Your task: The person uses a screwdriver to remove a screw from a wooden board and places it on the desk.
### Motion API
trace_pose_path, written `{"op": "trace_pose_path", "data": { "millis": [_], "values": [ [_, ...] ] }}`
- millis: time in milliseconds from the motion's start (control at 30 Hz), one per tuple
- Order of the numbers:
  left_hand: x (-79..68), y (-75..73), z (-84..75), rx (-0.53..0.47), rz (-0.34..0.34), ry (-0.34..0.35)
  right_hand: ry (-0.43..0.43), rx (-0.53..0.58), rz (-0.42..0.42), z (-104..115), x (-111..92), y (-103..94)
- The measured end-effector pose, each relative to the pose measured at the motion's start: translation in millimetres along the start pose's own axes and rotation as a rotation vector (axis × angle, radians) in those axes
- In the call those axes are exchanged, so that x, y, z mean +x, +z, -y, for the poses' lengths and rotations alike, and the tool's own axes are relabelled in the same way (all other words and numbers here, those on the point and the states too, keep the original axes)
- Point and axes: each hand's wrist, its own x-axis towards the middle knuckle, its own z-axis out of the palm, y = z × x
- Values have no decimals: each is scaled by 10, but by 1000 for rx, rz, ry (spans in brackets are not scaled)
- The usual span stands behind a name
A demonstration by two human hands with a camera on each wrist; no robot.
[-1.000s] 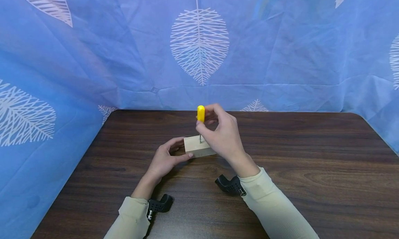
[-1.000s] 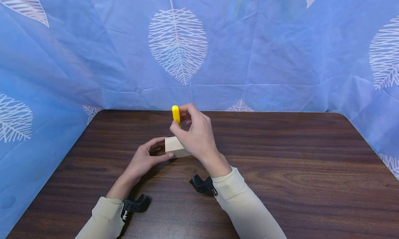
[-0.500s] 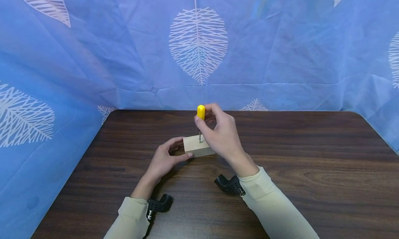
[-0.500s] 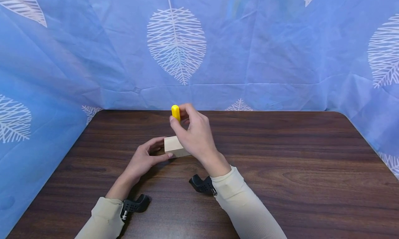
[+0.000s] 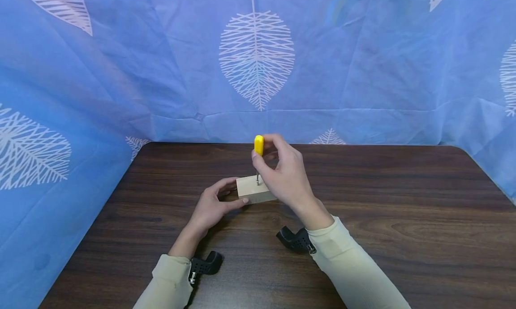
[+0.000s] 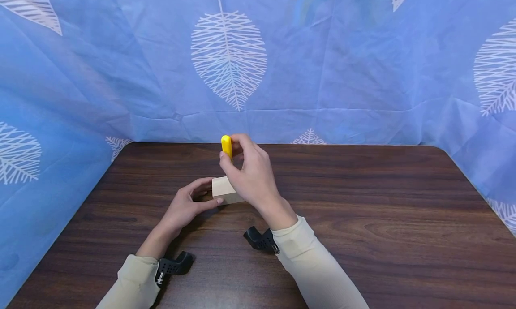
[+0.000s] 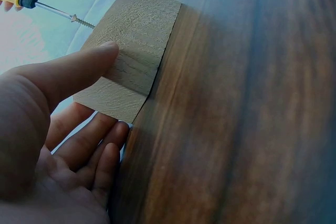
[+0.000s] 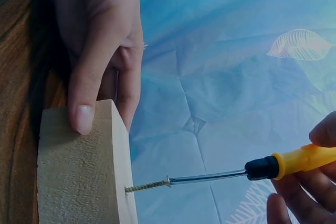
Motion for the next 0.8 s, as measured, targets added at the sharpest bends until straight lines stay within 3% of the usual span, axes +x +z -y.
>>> {"op": "trace_pose_path", "data": {
  "millis": [233, 467, 800],
  "values": [
    [8, -4, 11, -1, 0, 5, -28, -6, -8, 7, -14, 15],
    [19, 7, 16, -10, 6, 21, 3, 23, 31, -1, -20, 53],
    [20, -3, 21, -6, 0, 20, -57, -34, -44, -33, 1, 78]
  ]
}}
